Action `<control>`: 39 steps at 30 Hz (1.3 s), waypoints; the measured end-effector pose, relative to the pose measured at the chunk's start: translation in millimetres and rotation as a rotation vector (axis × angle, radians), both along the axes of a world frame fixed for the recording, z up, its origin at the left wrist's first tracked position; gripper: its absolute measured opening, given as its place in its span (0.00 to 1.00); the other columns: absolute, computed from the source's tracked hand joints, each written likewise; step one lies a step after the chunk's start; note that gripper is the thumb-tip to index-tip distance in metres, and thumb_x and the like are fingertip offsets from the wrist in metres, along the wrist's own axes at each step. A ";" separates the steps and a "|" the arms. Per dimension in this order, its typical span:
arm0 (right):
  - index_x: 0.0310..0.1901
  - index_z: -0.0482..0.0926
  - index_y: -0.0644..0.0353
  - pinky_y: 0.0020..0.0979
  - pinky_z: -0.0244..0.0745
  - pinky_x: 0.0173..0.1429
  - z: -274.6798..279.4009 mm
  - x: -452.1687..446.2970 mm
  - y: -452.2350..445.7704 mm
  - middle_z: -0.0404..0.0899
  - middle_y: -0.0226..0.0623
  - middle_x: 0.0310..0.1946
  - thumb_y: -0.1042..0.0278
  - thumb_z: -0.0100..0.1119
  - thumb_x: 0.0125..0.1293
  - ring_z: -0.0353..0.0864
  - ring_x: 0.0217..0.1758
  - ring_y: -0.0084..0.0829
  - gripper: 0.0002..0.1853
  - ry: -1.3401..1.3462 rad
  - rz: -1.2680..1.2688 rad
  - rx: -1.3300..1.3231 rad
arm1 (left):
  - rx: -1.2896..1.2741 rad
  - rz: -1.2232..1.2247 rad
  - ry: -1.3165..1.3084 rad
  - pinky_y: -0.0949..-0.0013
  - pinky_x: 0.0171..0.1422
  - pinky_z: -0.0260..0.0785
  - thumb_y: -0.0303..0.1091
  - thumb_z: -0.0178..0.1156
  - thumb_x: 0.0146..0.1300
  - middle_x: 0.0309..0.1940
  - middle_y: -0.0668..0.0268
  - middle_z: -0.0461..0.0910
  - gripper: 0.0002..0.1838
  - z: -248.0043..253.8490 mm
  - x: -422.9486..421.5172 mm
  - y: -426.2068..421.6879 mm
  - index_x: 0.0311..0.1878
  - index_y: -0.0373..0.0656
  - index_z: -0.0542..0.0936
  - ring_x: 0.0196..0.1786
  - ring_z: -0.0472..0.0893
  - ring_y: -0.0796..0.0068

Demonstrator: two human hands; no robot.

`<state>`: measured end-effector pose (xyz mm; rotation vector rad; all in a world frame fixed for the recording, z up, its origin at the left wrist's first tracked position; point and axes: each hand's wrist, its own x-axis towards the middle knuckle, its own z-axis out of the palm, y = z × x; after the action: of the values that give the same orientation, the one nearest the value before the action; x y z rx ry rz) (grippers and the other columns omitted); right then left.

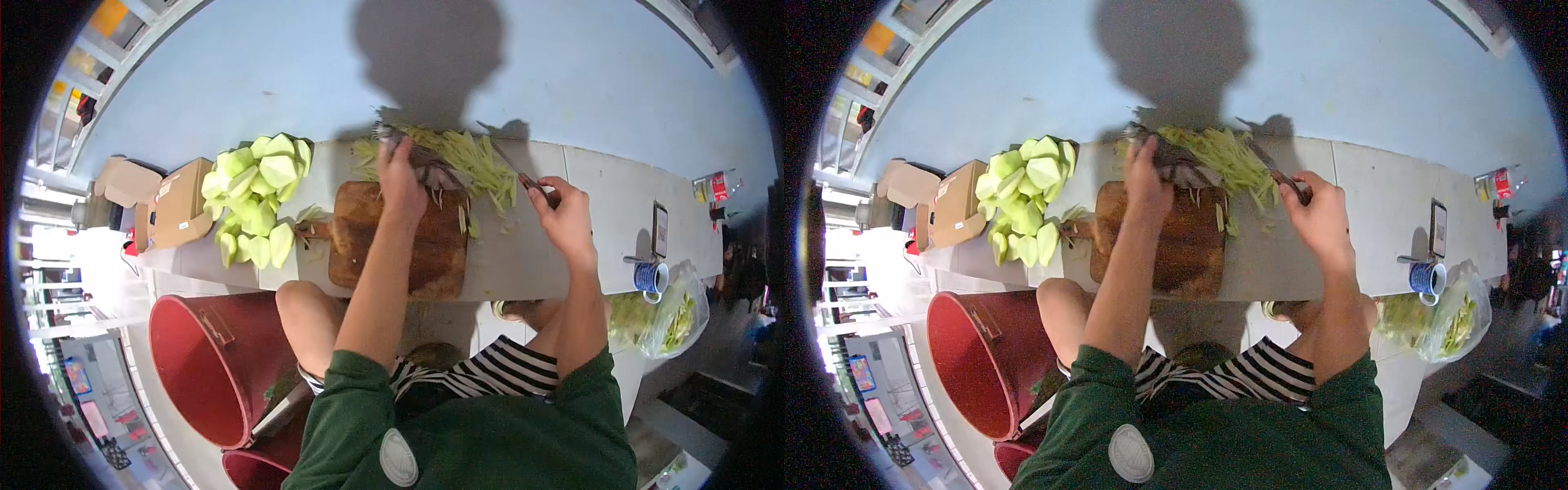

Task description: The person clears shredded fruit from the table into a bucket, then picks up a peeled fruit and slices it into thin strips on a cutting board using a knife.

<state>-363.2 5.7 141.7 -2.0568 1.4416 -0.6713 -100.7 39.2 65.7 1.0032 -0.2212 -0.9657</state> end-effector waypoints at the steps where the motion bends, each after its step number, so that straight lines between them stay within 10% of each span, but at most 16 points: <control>1: 0.46 0.84 0.66 0.31 0.67 0.27 -1.6 -1.3 1.3 0.80 0.38 0.18 0.65 0.68 0.65 0.72 0.19 0.24 0.14 0.000 -0.005 0.005 | -0.025 0.011 0.115 0.53 0.66 0.69 0.32 0.54 0.74 0.59 0.62 0.77 0.21 31.5 -1.0 16.1 0.68 0.41 0.70 0.62 0.75 0.64; 8: 0.48 0.84 0.66 0.37 0.73 0.29 -5.3 0.1 2.0 0.80 0.46 0.19 0.62 0.68 0.64 0.79 0.19 0.35 0.17 0.036 -0.001 0.037 | 0.050 0.007 0.161 0.58 0.63 0.72 0.32 0.59 0.71 0.59 0.64 0.76 0.24 64.8 -30.1 104.1 0.68 0.43 0.69 0.60 0.77 0.65; 13: 0.48 0.84 0.66 0.36 0.73 0.29 -1.0 4.3 3.0 0.80 0.45 0.19 0.62 0.68 0.64 0.79 0.19 0.34 0.16 0.033 0.000 0.047 | 0.337 -0.064 0.334 0.59 0.70 0.61 0.36 0.60 0.72 0.68 0.61 0.66 0.26 -21.1 -90.4 89.1 0.70 0.42 0.67 0.69 0.67 0.65; 20: 0.46 0.85 0.66 0.33 0.72 0.29 -3.9 3.0 0.9 0.81 0.42 0.19 0.63 0.69 0.64 0.77 0.20 0.29 0.16 0.018 -0.013 0.025 | 0.669 -0.014 -0.223 0.55 0.66 0.67 0.46 0.62 0.72 0.72 0.61 0.53 0.31 -56.0 -120.3 -4.3 0.73 0.47 0.65 0.67 0.66 0.62; 25: 0.46 0.85 0.66 0.31 0.71 0.29 -7.4 -0.8 -3.3 0.82 0.40 0.20 0.64 0.69 0.64 0.77 0.21 0.26 0.15 0.030 -0.021 0.015 | 0.031 0.021 0.302 0.55 0.75 0.58 0.41 0.59 0.74 0.76 0.60 0.54 0.33 -43.2 -81.9 -29.6 0.77 0.43 0.59 0.73 0.63 0.59; 29: 0.46 0.85 0.66 0.31 0.70 0.28 -2.1 0.1 -3.6 0.81 0.39 0.19 0.64 0.69 0.65 0.75 0.20 0.25 0.14 0.024 -0.021 0.006 | -0.020 0.025 0.374 0.53 0.70 0.66 0.36 0.57 0.76 0.67 0.63 0.71 0.29 36.4 -63.9 24.4 0.76 0.46 0.60 0.66 0.72 0.61; 33: 0.45 0.85 0.66 0.36 0.72 0.29 -3.6 -2.2 -3.6 0.80 0.45 0.18 0.62 0.68 0.64 0.78 0.19 0.34 0.15 0.022 -0.029 0.041 | -0.238 0.090 0.462 0.53 0.64 0.73 0.31 0.56 0.74 0.63 0.62 0.73 0.24 15.3 -45.6 94.1 0.71 0.45 0.65 0.61 0.76 0.61; 39: 0.45 0.84 0.68 0.37 0.73 0.29 -2.2 1.4 0.1 0.80 0.46 0.18 0.61 0.69 0.63 0.78 0.19 0.36 0.17 0.017 -0.027 0.045 | 0.742 0.110 -0.692 0.47 0.71 0.60 0.36 0.66 0.63 0.63 0.46 0.68 0.36 -49.5 -24.4 195.8 0.71 0.36 0.63 0.65 0.69 0.48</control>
<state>-361.8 5.8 139.5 -2.0166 1.4833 -0.6283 -125.0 234.9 16.3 2.0036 -0.3856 -0.5601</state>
